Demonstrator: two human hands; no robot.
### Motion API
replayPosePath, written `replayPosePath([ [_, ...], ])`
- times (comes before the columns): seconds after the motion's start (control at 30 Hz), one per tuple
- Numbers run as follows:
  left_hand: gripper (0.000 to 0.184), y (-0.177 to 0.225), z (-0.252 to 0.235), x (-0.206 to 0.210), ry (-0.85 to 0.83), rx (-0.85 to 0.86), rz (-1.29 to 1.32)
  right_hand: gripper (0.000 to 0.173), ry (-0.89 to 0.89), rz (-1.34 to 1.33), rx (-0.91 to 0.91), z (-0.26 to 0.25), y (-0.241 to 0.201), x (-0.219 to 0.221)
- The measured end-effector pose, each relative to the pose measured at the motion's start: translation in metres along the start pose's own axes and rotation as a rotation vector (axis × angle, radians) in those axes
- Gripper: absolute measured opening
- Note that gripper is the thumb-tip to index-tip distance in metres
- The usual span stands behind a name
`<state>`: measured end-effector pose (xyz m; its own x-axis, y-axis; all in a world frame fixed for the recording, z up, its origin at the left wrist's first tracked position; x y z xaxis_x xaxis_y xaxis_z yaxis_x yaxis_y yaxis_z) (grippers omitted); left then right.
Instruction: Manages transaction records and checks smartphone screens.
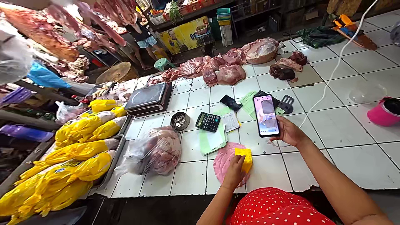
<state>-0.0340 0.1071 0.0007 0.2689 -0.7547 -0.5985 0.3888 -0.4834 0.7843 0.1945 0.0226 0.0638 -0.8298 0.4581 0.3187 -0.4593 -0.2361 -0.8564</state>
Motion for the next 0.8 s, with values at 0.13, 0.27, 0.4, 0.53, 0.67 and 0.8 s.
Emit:
replayPosePath([
  [0.13, 0.051, -0.005, 0.035, -0.049, 0.079, 0.137, 0.064, 0.060, 0.159, 0.069, 0.165, -0.036, 0.036, -0.020],
  [0.27, 0.028, -0.009, 0.069, -0.117, 0.354, 0.291, 0.088, 0.059, 0.304, 0.087, 0.294, -0.060, 0.073, -0.036],
  [0.4, 0.018, -0.016, 0.108, -0.188, 0.663, 0.376, 0.007, 0.067, 0.373, 0.105, 0.339, -0.068, 0.095, -0.046],
  [0.53, 0.019, -0.033, 0.140, -0.246, 0.799, 0.397, -0.075, 0.069, 0.476, 0.121, 0.330, -0.067, 0.101, -0.056],
  [0.67, 0.021, -0.045, 0.148, -0.278, 0.803, 0.364, -0.128, 0.062, 0.561, 0.443, 0.399, -0.051, 0.095, -0.064],
  [0.8, 0.018, -0.034, 0.114, -0.262, 0.659, 0.362, -0.089, 0.050, 0.481, 1.059, 0.368, -0.030, 0.076, -0.042],
])
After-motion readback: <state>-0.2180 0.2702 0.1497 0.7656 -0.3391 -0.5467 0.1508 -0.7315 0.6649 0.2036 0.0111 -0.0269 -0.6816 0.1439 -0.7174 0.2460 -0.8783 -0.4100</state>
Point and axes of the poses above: each hand's wrist, its own z-axis away from the middle knuckle, its own x-axis out of the palm, y = z × x, the point moved 9 cm from there along -z, towards the middle knuckle, and after that the axes turned 15 degrees about z, right-handed, at the moved point
